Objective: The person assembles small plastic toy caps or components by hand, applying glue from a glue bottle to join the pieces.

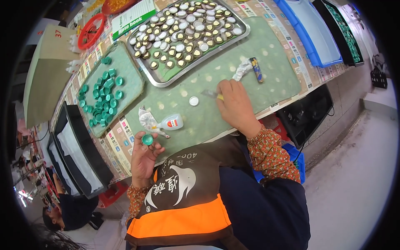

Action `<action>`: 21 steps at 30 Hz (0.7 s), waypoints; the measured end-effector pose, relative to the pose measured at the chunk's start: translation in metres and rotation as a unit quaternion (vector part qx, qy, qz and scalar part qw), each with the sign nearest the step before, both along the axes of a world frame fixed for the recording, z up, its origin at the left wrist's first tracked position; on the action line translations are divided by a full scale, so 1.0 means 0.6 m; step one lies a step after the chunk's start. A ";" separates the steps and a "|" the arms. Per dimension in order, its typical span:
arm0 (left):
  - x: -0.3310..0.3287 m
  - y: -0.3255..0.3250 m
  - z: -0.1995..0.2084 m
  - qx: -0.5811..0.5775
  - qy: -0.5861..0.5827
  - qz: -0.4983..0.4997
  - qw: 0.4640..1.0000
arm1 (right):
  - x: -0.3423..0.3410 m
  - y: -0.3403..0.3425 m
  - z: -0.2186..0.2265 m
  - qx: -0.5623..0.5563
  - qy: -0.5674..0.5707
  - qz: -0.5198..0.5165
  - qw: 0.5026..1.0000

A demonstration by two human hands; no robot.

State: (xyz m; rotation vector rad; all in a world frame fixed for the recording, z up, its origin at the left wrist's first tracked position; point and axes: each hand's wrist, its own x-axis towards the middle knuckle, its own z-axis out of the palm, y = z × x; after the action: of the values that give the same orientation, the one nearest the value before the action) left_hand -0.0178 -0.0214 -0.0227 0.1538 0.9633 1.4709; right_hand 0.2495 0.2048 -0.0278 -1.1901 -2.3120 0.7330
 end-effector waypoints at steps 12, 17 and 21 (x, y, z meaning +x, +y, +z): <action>-0.001 -0.004 0.005 -0.010 0.013 0.012 1.000 | 0.181 0.152 -0.006 0.004 0.119 -0.212 0.970; 0.002 -0.004 0.005 -0.011 0.026 0.003 1.000 | 0.352 0.295 -0.023 0.019 0.035 -0.299 0.953; 0.010 -0.003 0.010 -0.015 0.023 0.010 1.000 | 0.379 0.328 -0.046 -0.036 -0.037 -0.271 0.961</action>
State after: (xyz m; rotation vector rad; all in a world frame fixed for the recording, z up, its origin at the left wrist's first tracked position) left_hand -0.0118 -0.0231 -0.0168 0.1564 1.0268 1.4764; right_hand 0.4771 0.4018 -0.0557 -1.8047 -1.8786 0.5749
